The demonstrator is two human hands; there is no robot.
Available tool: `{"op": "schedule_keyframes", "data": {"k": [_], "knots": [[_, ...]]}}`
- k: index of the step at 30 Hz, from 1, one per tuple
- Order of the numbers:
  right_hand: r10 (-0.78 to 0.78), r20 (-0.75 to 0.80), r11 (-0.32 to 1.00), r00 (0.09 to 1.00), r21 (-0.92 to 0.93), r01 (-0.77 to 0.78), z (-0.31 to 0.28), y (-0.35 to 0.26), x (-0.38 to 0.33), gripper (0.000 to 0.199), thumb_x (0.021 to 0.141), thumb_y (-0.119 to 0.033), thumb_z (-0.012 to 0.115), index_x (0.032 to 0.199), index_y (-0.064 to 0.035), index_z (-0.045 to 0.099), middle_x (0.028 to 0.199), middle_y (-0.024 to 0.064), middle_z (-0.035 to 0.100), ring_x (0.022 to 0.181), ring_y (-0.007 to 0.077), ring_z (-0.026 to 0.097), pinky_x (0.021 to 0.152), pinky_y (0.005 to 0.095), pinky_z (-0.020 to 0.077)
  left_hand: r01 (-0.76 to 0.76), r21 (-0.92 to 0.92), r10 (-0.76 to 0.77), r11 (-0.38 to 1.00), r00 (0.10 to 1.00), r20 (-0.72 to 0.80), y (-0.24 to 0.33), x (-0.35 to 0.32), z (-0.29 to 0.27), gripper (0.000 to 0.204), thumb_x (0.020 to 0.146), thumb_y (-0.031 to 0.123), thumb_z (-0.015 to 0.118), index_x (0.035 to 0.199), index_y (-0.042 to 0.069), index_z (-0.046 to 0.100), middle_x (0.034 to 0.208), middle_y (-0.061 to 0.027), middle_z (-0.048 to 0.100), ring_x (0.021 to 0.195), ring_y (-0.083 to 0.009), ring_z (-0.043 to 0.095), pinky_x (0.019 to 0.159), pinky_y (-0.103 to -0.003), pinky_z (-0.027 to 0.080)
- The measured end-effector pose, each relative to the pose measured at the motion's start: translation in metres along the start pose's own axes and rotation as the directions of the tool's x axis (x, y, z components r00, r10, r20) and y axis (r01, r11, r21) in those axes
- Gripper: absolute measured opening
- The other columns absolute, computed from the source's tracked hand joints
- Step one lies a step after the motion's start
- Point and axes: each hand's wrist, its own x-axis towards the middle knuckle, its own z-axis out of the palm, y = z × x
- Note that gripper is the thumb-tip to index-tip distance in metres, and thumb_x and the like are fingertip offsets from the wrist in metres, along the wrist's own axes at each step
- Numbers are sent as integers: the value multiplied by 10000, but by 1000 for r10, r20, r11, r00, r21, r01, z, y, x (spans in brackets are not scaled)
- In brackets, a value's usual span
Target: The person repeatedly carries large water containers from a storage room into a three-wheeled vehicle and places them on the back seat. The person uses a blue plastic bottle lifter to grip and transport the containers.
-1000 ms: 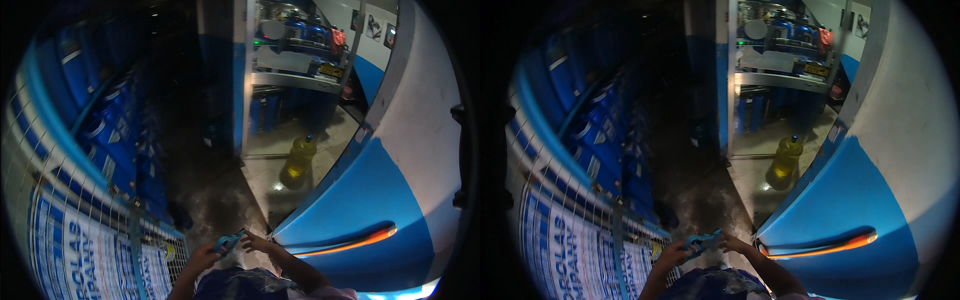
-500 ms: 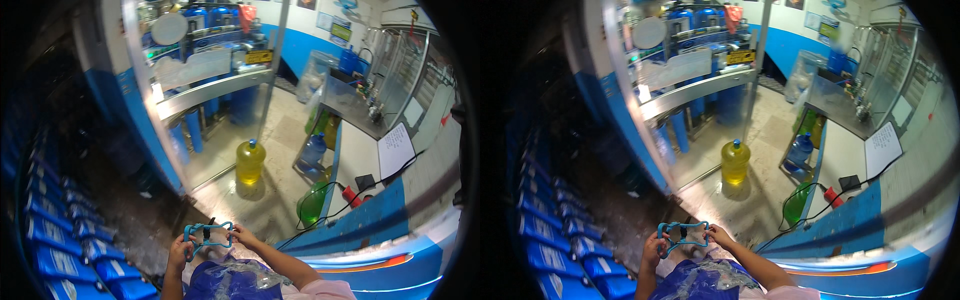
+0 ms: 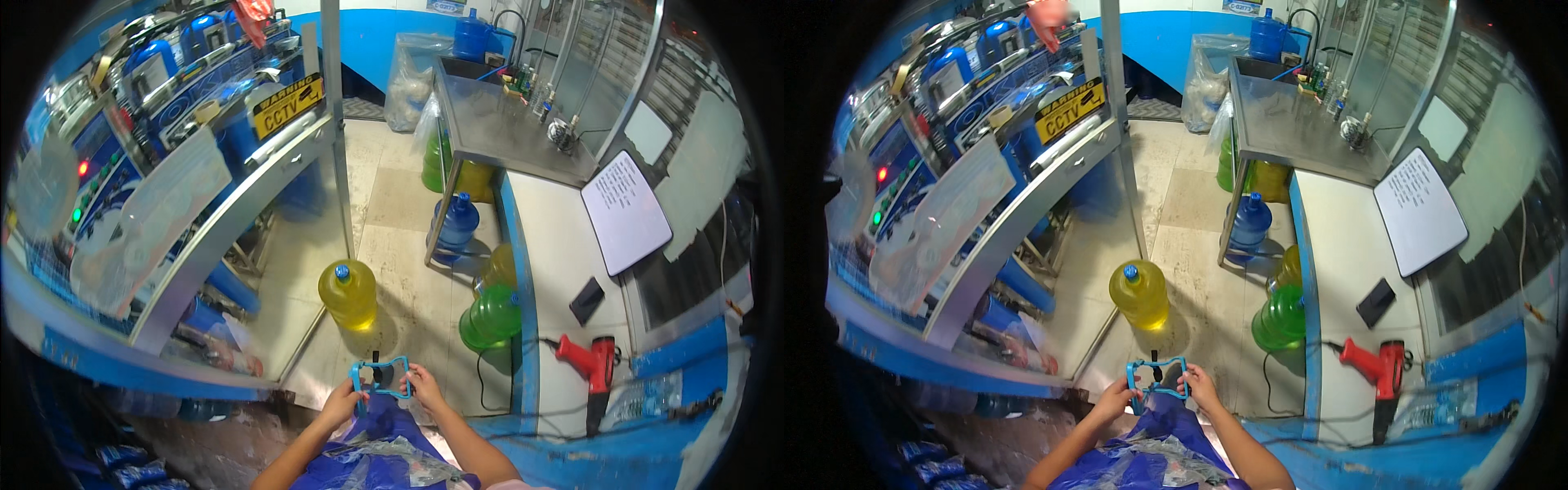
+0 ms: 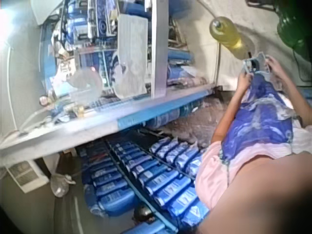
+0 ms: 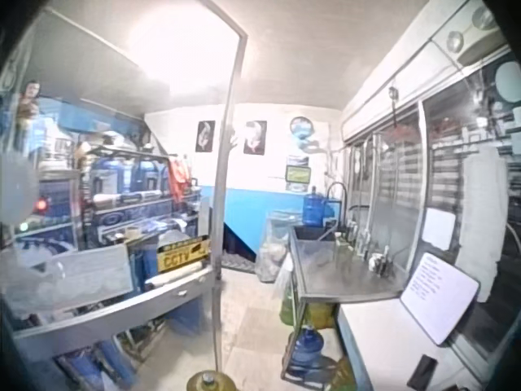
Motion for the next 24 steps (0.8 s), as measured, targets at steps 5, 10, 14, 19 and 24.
{"op": "schedule_keyframes", "data": {"k": [5,10,14,19,24], "knots": [[-19,67,1000,998,18,18,22,-54,75,424,937,-82,558,1338,-35,426,894,94,628,758,164,629,672,291,524,32,201,-18,979,997,-73,49,80,-12,462,872,115,638,1274,-55,484,930,-118,651,813,-181,640,723,-305,500],[-81,16,997,997,19,81,40,-87,115,420,925,-32,537,1328,-22,421,862,79,620,736,144,613,672,274,499,25,387,-4,922,998,-57,89,141,-20,445,868,142,658,1240,-42,498,944,-143,656,827,-210,646,742,-338,503],[-126,-131,990,983,52,133,21,-92,138,425,934,-24,525,1343,-21,408,861,86,615,762,156,613,719,282,507,-13,438,-9,899,999,47,105,193,-16,398,854,123,663,1195,-27,521,931,-133,655,824,-210,642,737,-337,501],[-183,-454,976,872,18,215,-17,-94,139,419,930,-26,525,1340,-27,435,849,71,597,760,146,598,736,284,498,-64,509,-72,858,967,243,109,256,2,332,835,126,673,1124,9,561,934,-153,668,869,-249,661,744,-350,506],[-75,-658,974,749,114,197,-12,-80,133,447,925,-45,543,1360,-30,443,873,66,607,765,142,601,727,275,490,-188,663,-149,725,897,417,98,309,23,279,822,153,679,1051,29,579,903,-157,676,837,-297,667,751,-388,507]]}}
